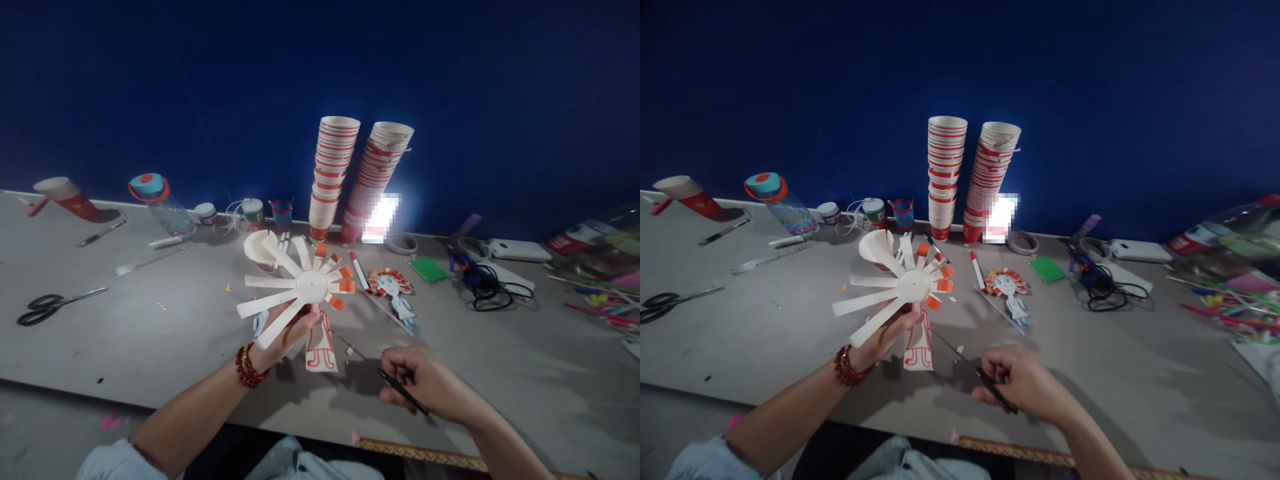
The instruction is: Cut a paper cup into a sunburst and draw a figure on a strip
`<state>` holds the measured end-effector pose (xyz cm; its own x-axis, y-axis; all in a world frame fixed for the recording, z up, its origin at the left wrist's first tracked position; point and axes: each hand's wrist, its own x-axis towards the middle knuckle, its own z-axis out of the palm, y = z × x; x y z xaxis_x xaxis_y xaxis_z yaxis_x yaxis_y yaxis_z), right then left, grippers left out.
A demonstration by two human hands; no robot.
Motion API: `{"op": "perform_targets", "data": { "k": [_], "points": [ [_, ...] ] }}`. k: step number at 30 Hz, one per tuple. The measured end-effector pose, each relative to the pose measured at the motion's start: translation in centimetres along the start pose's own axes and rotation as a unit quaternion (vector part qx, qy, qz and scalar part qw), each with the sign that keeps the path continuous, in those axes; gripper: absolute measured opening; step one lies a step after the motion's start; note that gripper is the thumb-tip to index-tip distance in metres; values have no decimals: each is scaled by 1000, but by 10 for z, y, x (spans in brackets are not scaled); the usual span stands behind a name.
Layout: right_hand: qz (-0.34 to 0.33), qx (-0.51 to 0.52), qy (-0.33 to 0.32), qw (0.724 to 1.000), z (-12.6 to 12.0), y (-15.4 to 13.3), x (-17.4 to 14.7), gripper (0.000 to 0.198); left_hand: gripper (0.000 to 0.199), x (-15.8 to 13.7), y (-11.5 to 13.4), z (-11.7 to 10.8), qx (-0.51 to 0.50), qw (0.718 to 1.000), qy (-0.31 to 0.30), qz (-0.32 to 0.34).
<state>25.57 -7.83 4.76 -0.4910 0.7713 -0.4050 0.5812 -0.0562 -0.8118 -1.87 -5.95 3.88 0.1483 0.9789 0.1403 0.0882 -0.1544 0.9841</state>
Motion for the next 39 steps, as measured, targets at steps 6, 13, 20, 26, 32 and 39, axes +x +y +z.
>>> {"op": "perform_targets", "data": {
  "k": [6,13,20,26,32,39],
  "points": [
    [-8,-14,0,1000,-1,1,-1,46,21,1,-2,1,-15,1000,1,7],
    [-15,-26,-6,1000,-1,1,-1,45,23,2,-1,1,-24,999,-17,19],
    [-18,-23,-7,1000,0,3,0,46,22,3,-1,2,-21,999,-15,28],
    [-14,-34,-12,999,0,4,0,44,20,3,0,0,6,999,-14,38],
    [-15,-34,-6,999,0,3,0,45,21,3,-1,-1,0,999,-31,33],
    [-13,-32,-5,999,1,1,-1,47,21,3,3,-1,9,999,-26,35]
  ]
}}
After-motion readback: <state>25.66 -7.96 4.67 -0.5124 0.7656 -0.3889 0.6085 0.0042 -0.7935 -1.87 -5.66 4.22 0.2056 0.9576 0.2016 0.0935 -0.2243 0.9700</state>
